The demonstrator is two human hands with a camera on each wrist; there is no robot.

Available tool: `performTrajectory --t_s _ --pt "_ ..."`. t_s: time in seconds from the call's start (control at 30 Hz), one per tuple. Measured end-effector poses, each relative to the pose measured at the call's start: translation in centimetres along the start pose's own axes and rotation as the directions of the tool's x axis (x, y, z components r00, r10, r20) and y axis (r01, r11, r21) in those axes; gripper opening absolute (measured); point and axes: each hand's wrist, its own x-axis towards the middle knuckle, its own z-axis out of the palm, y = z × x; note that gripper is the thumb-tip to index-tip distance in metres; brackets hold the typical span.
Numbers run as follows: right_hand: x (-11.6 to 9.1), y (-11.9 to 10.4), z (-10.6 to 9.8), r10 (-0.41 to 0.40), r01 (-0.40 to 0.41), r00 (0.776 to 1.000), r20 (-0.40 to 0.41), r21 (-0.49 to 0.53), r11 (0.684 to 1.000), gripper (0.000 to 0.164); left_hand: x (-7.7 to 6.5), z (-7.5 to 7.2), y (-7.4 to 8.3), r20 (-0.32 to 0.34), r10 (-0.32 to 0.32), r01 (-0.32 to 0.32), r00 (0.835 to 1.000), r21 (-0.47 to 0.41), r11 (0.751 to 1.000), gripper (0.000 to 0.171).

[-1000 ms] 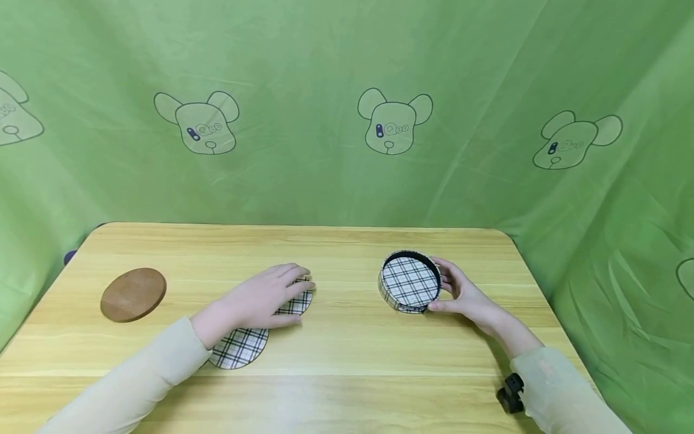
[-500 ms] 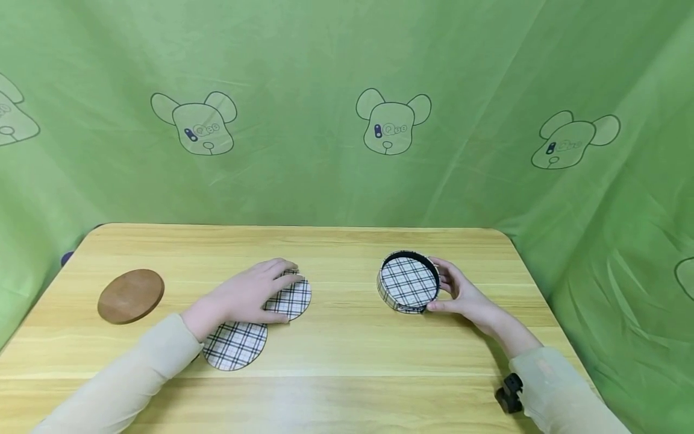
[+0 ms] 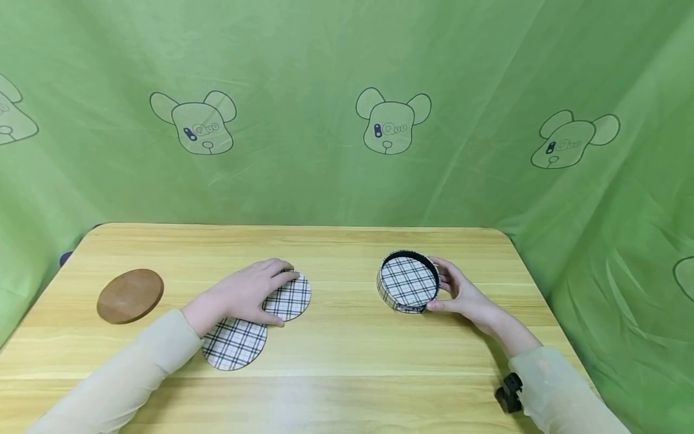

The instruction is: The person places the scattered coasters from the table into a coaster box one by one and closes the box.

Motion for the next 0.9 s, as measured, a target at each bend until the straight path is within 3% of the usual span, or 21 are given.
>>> performTrajectory --t_s 0.53,0.9 --pt "-0.03 0.00 0.06 0.001 -0.001 1.000 0.006 -0.001 1.000 0.102 0.25 0.25 0.14 0.012 -0.008 0.008 1.000 -0.009 1.000 0.101" --pt "-0.04 -0.17 0.07 0.003 -0.003 1.000 0.005 0.002 1.000 0.102 0.32 0.31 0.40 0.017 0.014 -0.014 1.000 0.044 0.999 0.103"
